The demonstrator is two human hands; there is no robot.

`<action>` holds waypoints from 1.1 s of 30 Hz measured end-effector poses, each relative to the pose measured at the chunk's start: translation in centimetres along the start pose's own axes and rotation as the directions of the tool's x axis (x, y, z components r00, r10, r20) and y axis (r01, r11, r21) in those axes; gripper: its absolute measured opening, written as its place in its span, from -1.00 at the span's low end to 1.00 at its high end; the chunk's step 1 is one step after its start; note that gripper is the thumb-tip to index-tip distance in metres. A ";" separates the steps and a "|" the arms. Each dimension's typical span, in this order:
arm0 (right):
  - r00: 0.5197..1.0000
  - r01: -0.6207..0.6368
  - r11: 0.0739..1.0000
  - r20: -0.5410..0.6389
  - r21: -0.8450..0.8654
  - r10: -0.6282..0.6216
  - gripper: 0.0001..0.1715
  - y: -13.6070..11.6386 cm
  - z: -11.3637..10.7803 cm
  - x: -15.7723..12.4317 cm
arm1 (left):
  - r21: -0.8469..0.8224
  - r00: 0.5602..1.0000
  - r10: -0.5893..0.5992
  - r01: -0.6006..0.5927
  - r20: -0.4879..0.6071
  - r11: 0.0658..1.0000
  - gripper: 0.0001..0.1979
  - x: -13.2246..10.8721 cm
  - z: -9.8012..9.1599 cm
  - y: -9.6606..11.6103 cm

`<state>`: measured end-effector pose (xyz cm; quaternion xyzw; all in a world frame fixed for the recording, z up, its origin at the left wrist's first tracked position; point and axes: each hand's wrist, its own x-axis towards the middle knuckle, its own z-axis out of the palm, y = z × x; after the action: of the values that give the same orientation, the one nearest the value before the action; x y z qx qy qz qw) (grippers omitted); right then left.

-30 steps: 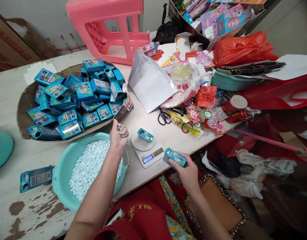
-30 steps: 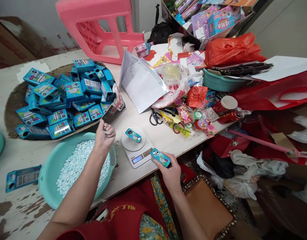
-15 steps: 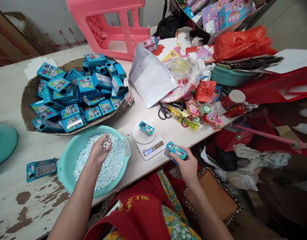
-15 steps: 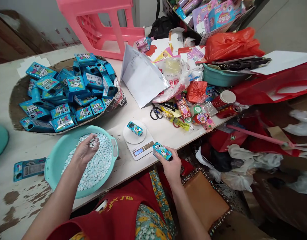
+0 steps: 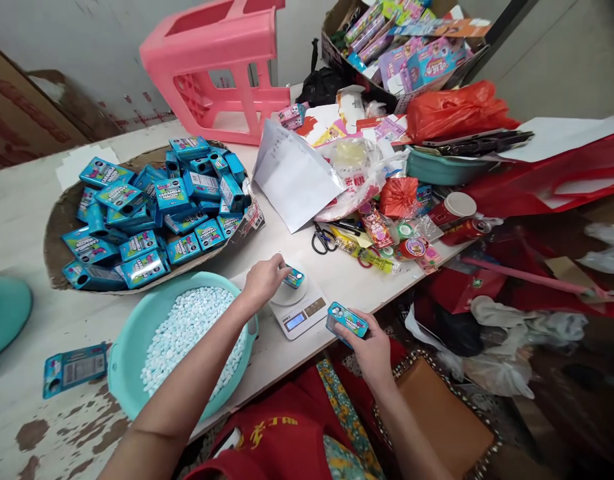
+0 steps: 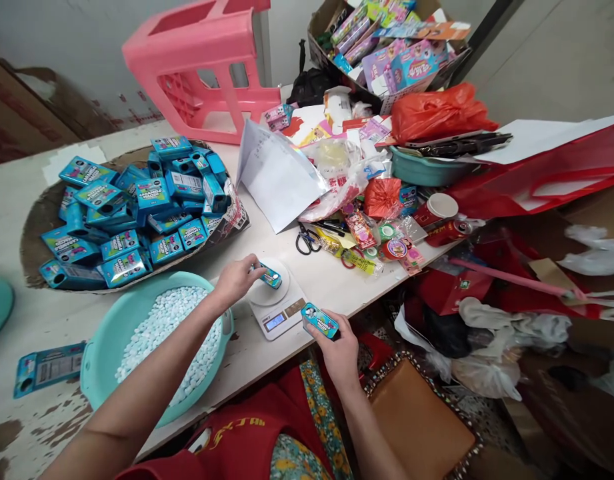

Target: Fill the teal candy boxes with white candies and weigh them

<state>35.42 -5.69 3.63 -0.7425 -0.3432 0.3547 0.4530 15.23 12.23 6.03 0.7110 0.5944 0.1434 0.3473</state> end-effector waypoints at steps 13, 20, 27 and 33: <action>1.000 -0.009 1.000 -0.013 -0.019 0.009 -0.52 0.7 -0.6 1.1 | 0.068 0.996 0.084 -0.086 0.026 0.994 -0.81 0.4 1.7 0.7; 1.000 -0.002 1.000 -0.010 -0.024 0.002 -0.50 0.6 -0.6 1.5 | 0.311 0.998 -0.011 -0.010 0.064 0.951 -0.81 0.0 2.1 1.0; 1.000 -0.025 0.999 -0.007 -0.029 0.024 -0.49 0.7 -0.5 1.5 | -0.529 0.984 -0.178 0.153 0.005 0.834 -0.87 0.8 -1.0 -2.2; 0.999 -0.002 1.000 -0.040 -0.020 0.001 -0.45 0.8 -0.5 1.6 | -0.974 0.834 -0.507 0.217 0.218 -0.061 -0.85 -2.9 -4.7 -7.6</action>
<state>36.82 -4.91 2.70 -0.7540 -0.3370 0.3368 0.4522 5.93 11.36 4.98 0.0716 0.5326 0.4828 0.6914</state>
